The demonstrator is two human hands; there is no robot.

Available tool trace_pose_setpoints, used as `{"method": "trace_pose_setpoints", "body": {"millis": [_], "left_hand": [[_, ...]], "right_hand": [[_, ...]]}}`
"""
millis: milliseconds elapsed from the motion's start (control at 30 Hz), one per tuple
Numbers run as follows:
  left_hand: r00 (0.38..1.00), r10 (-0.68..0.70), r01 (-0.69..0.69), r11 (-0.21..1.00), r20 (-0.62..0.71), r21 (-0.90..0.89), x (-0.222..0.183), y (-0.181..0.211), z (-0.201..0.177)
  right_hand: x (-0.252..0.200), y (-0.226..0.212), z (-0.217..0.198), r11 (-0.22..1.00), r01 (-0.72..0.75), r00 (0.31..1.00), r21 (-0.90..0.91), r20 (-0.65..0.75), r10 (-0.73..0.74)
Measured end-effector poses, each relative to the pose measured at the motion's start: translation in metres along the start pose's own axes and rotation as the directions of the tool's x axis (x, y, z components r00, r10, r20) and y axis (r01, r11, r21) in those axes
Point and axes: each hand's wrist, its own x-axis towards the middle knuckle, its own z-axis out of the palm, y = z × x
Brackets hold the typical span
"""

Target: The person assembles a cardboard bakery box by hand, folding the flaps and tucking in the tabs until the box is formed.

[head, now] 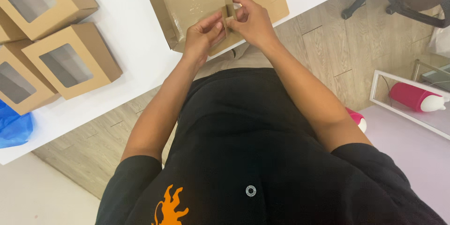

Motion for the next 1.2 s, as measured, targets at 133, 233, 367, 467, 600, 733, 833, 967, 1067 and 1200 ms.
{"method": "trace_pose_setpoints", "body": {"millis": [133, 233, 367, 467, 600, 733, 833, 967, 1067, 1200], "left_hand": [[0.999, 0.001, 0.002, 0.998, -0.052, 0.066, 0.007, 0.000, 0.000], [0.995, 0.051, -0.029, 0.972, -0.090, 0.232, -0.001, 0.014, 0.012], [0.990, 0.056, -0.016, 0.957, -0.130, 0.291, 0.002, 0.016, 0.012], [0.989, 0.083, -0.017, 0.886, -0.124, 0.463, 0.006, 0.021, 0.020], [0.984, 0.154, -0.158, 0.487, 0.094, 0.859, -0.011, 0.043, 0.034], [0.758, 0.331, -0.604, 0.028, 0.563, 0.796, -0.036, 0.059, -0.005], [0.732, 0.285, -0.342, -0.632, 0.619, 0.695, -0.040, 0.034, -0.055], [0.671, 0.364, -0.296, -0.668, 0.646, 0.683, -0.025, 0.015, -0.088], [0.627, 0.434, -0.287, -0.644, 0.647, 0.709, -0.025, 0.013, -0.084], [0.792, 0.381, -0.201, -0.575, 0.477, 0.793, -0.020, 0.007, -0.080]], "right_hand": [[0.003, 0.018, 0.006, 0.997, 0.006, 1.000, -0.081, -0.017, -0.007], [-0.012, -0.003, 0.001, 0.998, 0.063, 0.998, -0.019, 0.030, -0.062], [-0.017, -0.009, 0.012, 0.970, 0.174, 0.981, -0.172, 0.115, -0.156], [-0.016, -0.007, 0.014, 0.953, 0.208, 0.976, -0.218, 0.102, -0.190], [-0.015, -0.005, 0.009, 0.968, 0.093, 0.996, -0.233, 0.016, -0.092], [-0.014, 0.018, -0.003, 0.954, 0.168, 0.979, -0.249, -0.074, -0.191], [-0.017, 0.027, -0.008, 0.681, 0.451, 0.878, -0.577, 0.152, -0.453], [-0.008, 0.026, -0.008, 0.529, 0.483, 0.831, -0.698, 0.176, -0.527], [0.002, 0.051, 0.001, 0.483, 0.456, 0.781, -0.748, 0.076, -0.620], [-0.006, 0.038, -0.004, 0.538, 0.424, 0.838, -0.729, 0.091, -0.538]]}}
